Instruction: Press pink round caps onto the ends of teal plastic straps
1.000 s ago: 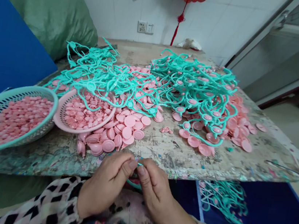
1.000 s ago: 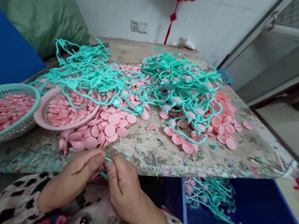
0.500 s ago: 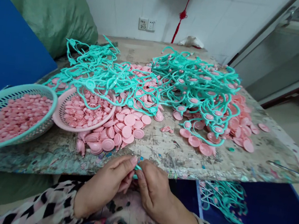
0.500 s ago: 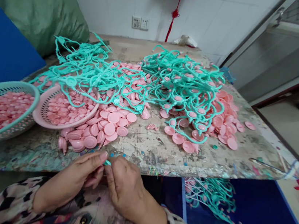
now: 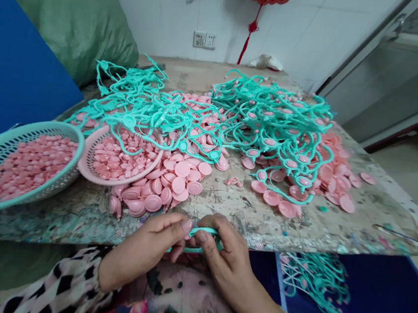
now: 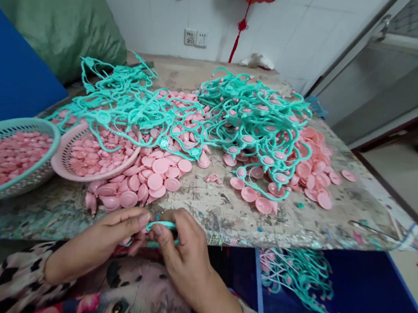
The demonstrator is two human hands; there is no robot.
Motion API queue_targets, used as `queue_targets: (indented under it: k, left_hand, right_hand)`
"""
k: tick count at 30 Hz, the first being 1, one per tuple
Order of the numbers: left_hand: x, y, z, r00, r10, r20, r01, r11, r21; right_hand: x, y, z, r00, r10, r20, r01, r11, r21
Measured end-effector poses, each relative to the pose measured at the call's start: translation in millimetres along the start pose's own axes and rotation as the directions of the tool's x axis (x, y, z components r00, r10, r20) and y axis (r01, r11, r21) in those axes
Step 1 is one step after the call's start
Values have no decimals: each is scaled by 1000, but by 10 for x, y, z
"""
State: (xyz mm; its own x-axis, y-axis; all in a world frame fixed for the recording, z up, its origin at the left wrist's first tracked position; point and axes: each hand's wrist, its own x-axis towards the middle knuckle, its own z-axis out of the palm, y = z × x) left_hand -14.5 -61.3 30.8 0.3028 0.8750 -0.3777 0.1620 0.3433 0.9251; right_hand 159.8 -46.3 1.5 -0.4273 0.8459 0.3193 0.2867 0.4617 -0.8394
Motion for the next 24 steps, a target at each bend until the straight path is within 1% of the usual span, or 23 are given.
queue_targets:
  k: [2,4,6,8,11,13,18,21,24]
  left_hand:
    - [2,-3,7,1000,-2,8,2,998,-66]
    - [10,-18,20,1000,-6,-11,5,993,-119]
    - [17,-38,37,999,-2,-44,-4,989,-151]
    - [24,-60,56,997,4,-72,-18,982,-187]
    - [32,-92,82,997,9,-76,-27,971,-238]
    - [34,-108,91,997,9,-71,-26,971,-237]
    - [9,-112,85,994,37,-104,-50,990,-132]
    - [-1,-100,77,993,59,-100,-65,996,-62]
    - [11,-103,70,991,76,-108,-84,993,-78]
  right_hand:
    - [-1,3,-21,996,-70,-58,62,989,-132]
    - [-10,-4,-26,980,-181,-85,145,935,-324]
    - [-19,-23,-17,960,-273,-60,213,853,-476]
    - [-19,-51,-2,950,-311,-13,252,793,-555]
    - [4,-90,20,946,-322,38,274,733,-623]
    - [27,-108,31,942,-330,55,285,704,-650]
    - [72,-110,36,925,-367,102,333,652,-681]
    - [87,-66,4,922,-367,121,349,656,-669]
    - [88,-9,-60,919,-382,93,353,695,-627]
